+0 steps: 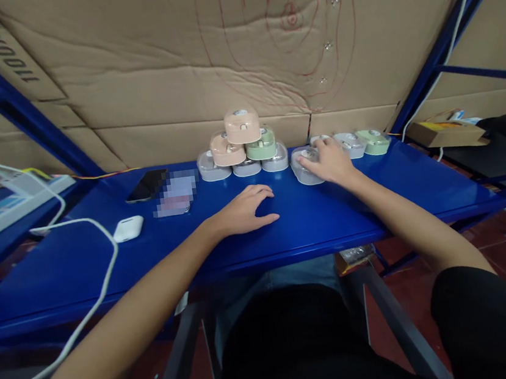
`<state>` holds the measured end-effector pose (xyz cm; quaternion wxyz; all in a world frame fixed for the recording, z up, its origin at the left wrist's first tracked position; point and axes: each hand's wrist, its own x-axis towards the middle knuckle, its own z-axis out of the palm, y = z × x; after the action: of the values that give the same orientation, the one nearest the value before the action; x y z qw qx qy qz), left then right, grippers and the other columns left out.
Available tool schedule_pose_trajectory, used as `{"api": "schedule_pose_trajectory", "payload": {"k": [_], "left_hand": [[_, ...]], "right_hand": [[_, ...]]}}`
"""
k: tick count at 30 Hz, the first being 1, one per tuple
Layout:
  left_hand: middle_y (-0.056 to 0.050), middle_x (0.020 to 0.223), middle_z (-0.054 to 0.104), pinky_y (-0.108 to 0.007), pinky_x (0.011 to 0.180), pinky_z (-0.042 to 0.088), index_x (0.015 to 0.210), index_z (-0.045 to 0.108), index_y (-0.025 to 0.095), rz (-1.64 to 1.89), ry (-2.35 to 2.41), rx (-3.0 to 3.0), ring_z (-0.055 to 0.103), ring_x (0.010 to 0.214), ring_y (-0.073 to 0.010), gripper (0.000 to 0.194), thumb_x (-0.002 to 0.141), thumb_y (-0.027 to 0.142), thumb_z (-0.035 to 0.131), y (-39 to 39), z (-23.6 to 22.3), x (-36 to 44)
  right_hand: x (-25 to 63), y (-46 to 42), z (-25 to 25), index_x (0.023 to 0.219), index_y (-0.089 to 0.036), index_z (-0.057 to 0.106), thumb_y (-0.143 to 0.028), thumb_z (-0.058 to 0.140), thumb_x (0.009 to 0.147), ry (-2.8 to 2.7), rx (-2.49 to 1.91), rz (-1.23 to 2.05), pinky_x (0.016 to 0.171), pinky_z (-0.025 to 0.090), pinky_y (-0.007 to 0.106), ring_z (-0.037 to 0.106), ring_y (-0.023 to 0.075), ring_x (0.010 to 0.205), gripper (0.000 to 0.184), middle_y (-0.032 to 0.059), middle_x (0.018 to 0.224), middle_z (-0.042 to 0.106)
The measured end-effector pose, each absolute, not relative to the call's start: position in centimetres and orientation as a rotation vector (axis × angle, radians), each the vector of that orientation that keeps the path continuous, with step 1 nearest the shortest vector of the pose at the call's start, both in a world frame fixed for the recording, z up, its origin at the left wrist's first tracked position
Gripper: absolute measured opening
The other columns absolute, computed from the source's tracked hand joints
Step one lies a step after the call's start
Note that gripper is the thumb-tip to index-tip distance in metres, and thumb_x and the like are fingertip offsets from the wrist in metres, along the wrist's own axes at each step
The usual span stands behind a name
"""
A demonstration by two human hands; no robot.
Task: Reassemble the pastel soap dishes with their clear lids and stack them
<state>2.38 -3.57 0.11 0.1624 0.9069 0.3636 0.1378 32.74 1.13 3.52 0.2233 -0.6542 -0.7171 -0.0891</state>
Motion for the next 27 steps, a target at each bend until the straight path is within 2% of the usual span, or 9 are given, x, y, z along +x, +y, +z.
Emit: {"api": "schedule_pose_trajectory", "payload": {"k": [2, 4, 8, 11, 14, 17, 21, 24, 27], "left_hand": [[-0.018, 0.166, 0.061, -0.052, 0.136, 0.040, 0.144, 0.067, 0.019, 0.394, 1.040, 2.587, 0.051, 0.160, -0.0370, 0.065, 0.101, 0.067, 0.062, -3.6, 0.2, 2.4], [-0.018, 0.166, 0.061, -0.052, 0.136, 0.040, 0.143, 0.067, 0.018, 0.391, 1.043, 2.585, 0.051, 0.161, -0.0373, 0.065, 0.101, 0.067, 0.062, -3.7, 0.3, 2.4], [-0.019, 0.165, 0.063, -0.055, 0.136, 0.041, 0.151, 0.062, 0.018, 0.409, 1.077, 2.540, 0.052, 0.161, -0.0390, 0.072, 0.099, 0.067, 0.065, -3.9, 0.5, 2.5], [-0.023, 0.167, 0.061, -0.057, 0.133, 0.045, 0.163, 0.052, 0.017, 0.467, 1.157, 2.439, 0.055, 0.159, -0.0413, 0.089, 0.094, 0.071, 0.071, -3.9, 0.1, 2.6], [-0.027, 0.171, 0.056, -0.060, 0.131, 0.048, 0.172, 0.041, 0.015, 0.550, 1.222, 2.348, 0.057, 0.158, -0.0448, 0.112, 0.086, 0.074, 0.082, -3.5, -0.6, 2.5], [-0.027, 0.174, 0.054, -0.063, 0.131, 0.048, 0.175, 0.036, 0.021, 0.645, 1.179, 2.320, 0.055, 0.161, -0.0464, 0.126, 0.076, 0.073, 0.093, -2.9, -1.2, 2.2], [-0.026, 0.175, 0.053, -0.065, 0.132, 0.046, 0.176, 0.035, 0.023, 0.686, 1.060, 2.361, 0.055, 0.161, -0.0475, 0.129, 0.073, 0.067, 0.099, -2.8, -1.0, 2.0], [-0.026, 0.178, 0.050, -0.065, 0.133, 0.045, 0.175, 0.035, 0.021, 0.654, 1.070, 2.371, 0.053, 0.163, -0.0491, 0.127, 0.073, 0.062, 0.098, -3.0, -0.7, 2.1], [-0.027, 0.179, 0.048, -0.064, 0.134, 0.045, 0.176, 0.033, 0.019, 0.647, 1.110, 2.359, 0.051, 0.164, -0.0493, 0.129, 0.073, 0.062, 0.098, -3.1, -0.5, 2.2]], "right_hand": [[32.0, 0.6, 3.6, 0.145, -0.008, 0.069, -0.071, 0.060, 0.100, -2.032, -1.919, -0.183, 0.108, 0.057, 0.060, 0.068, 0.0507, 0.135, 0.078, 0.0313, 0.145, 0.070], [31.5, 0.2, 3.7, 0.150, -0.008, 0.065, -0.064, 0.062, 0.099, -2.102, -1.960, -0.151, 0.110, 0.058, 0.060, 0.068, 0.0513, 0.137, 0.076, 0.0312, 0.149, 0.068], [32.4, -0.3, 4.3, 0.148, -0.011, 0.062, -0.050, 0.069, 0.090, -2.248, -1.898, -0.080, 0.109, 0.059, 0.064, 0.068, 0.0515, 0.135, 0.070, 0.0296, 0.154, 0.065], [33.7, -0.2, 4.5, 0.136, -0.017, 0.065, -0.045, 0.073, 0.085, -2.410, -1.626, 0.025, 0.111, 0.059, 0.062, 0.070, 0.0456, 0.129, 0.059, 0.0241, 0.143, 0.068], [34.2, -0.3, 4.2, 0.130, -0.024, 0.067, -0.049, 0.077, 0.086, -2.501, -1.265, 0.194, 0.113, 0.059, 0.061, 0.069, 0.0398, 0.125, 0.052, 0.0165, 0.138, 0.070], [33.3, -0.8, 3.6, 0.140, -0.028, 0.066, -0.056, 0.080, 0.088, -2.561, -0.924, 0.377, 0.121, 0.055, 0.060, 0.067, 0.0387, 0.135, 0.061, 0.0126, 0.148, 0.070], [31.4, -1.4, 2.4, 0.164, -0.030, 0.056, -0.069, 0.086, 0.087, -2.554, -0.748, 0.494, 0.132, 0.048, 0.059, 0.060, 0.0395, 0.154, 0.092, 0.0137, 0.169, 0.062], [30.6, -1.5, 1.6, 0.168, -0.029, 0.055, -0.075, 0.090, 0.081, -2.542, -0.797, 0.452, 0.130, 0.050, 0.062, 0.061, 0.0428, 0.153, 0.105, 0.0166, 0.169, 0.061], [30.6, -1.3, 1.4, 0.163, -0.027, 0.060, -0.077, 0.089, 0.082, -2.535, -0.806, 0.414, 0.124, 0.054, 0.063, 0.068, 0.0421, 0.143, 0.099, 0.0164, 0.158, 0.070]]}}
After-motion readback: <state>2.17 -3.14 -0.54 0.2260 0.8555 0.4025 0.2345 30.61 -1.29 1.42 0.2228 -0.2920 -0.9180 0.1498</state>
